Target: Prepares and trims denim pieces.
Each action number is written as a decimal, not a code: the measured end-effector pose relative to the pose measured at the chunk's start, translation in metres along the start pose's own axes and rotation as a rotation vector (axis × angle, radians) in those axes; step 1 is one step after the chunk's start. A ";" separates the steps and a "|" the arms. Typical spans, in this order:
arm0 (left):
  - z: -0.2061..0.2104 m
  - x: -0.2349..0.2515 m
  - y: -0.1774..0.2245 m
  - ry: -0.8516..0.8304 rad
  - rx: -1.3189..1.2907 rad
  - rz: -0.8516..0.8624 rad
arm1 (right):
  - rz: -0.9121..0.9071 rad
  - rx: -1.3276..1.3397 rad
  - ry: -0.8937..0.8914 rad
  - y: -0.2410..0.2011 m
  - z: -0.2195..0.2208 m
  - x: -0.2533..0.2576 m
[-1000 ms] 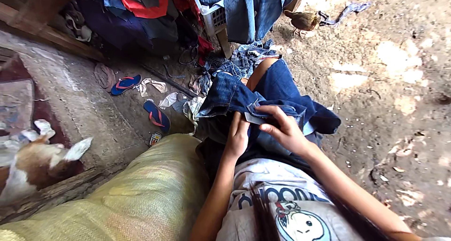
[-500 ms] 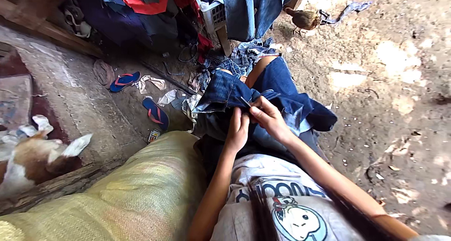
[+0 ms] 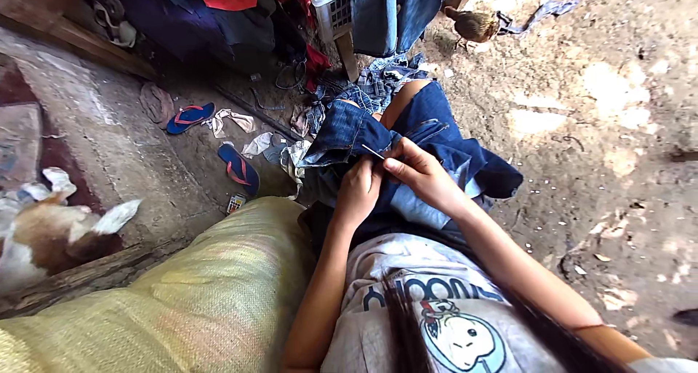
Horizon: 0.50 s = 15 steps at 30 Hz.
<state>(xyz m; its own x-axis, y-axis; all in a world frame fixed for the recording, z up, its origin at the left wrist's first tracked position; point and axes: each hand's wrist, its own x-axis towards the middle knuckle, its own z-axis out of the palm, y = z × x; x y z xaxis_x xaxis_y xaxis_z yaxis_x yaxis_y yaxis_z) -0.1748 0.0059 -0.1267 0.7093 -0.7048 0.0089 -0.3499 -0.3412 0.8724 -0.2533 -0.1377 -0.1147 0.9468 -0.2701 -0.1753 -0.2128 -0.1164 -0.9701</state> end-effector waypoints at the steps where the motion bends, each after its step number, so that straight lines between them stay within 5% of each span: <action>1: -0.001 0.001 0.003 0.024 -0.025 0.002 | -0.034 -0.073 0.023 0.002 0.001 -0.002; 6: 0.002 -0.004 0.016 0.171 -0.440 -0.139 | -0.113 -0.203 0.067 0.015 0.005 -0.014; 15: 0.017 -0.017 0.012 0.167 -0.500 -0.108 | -0.131 -0.001 0.096 0.020 0.016 -0.019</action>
<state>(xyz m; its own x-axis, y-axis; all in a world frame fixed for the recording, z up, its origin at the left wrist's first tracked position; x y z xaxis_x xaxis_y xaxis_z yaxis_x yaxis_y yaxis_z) -0.2011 0.0028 -0.1247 0.8269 -0.5599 -0.0518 0.0355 -0.0399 0.9986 -0.2720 -0.1196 -0.1338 0.9391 -0.3424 -0.0307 -0.0896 -0.1574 -0.9835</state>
